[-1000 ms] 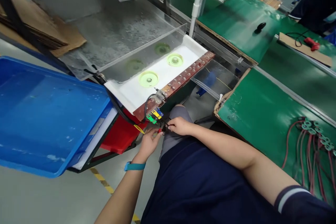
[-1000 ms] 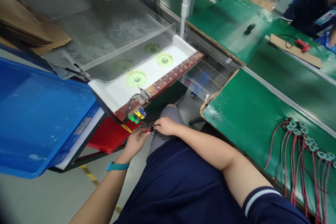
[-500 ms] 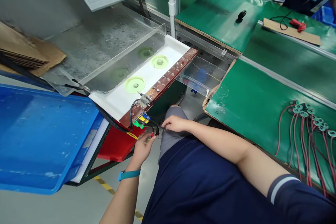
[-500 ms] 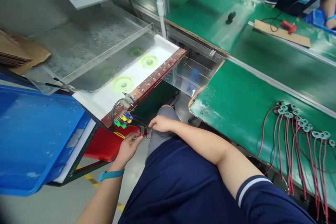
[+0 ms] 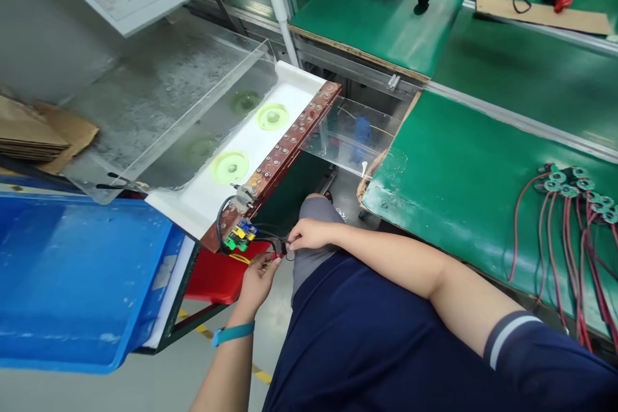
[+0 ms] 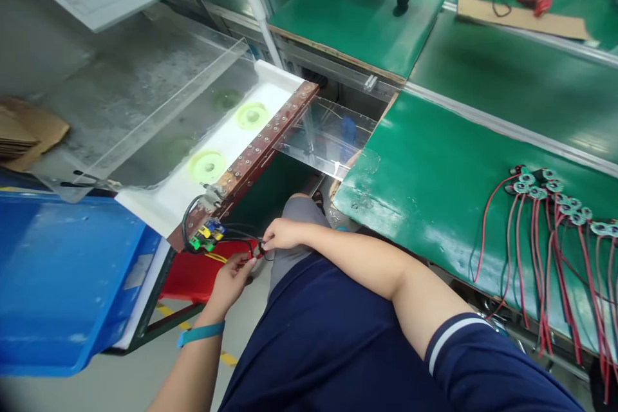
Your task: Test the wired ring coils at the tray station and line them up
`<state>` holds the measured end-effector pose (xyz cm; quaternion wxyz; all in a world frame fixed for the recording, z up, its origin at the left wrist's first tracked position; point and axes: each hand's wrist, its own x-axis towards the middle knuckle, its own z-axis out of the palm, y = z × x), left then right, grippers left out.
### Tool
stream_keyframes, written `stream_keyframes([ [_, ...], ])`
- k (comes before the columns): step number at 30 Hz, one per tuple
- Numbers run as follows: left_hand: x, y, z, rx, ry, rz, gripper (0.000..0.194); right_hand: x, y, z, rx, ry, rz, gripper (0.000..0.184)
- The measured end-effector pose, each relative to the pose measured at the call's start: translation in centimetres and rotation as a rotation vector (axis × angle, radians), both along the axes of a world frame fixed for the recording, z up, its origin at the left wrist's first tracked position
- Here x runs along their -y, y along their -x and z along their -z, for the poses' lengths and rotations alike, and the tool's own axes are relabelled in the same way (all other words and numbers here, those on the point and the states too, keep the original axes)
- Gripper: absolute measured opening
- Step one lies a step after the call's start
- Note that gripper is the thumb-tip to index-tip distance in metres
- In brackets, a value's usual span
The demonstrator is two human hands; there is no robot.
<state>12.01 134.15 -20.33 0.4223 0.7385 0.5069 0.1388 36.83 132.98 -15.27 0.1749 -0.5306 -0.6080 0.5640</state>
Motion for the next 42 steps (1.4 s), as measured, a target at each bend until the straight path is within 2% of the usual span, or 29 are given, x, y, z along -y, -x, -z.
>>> stream_keyframes([
  [6, 0.3, 0.1, 0.0, 0.014, -0.016, -0.002, 0.051, -0.8, 0.6, 0.1, 0.071, -0.007, 0.022, 0.019],
  [13, 0.1, 0.3, 0.9, 0.012, -0.095, -0.034, 0.050, -1.5, 1.6, -0.3, 0.114, -0.045, -0.009, 0.023],
  [20, 0.0, 0.2, 1.3, 0.028, -0.125, 0.008, 0.038, -1.7, 1.8, -0.6, 0.143, -0.048, -0.013, 0.016],
  [30, 0.0, -0.2, 1.6, 0.051, -0.177, 0.028, 0.029, -1.6, 2.1, 0.4, 0.159, -0.039, 0.062, 0.014],
  [37, 1.0, -0.5, 2.9, 0.054, -0.232, 0.009, 0.028, -1.1, 2.5, 0.8, 0.152, -0.090, 0.094, 0.015],
  [42, 1.4, -0.8, 2.0, 0.081, -0.248, 0.054, 0.026, -0.8, 3.1, 1.1, 0.144, -0.112, 0.112, 0.013],
])
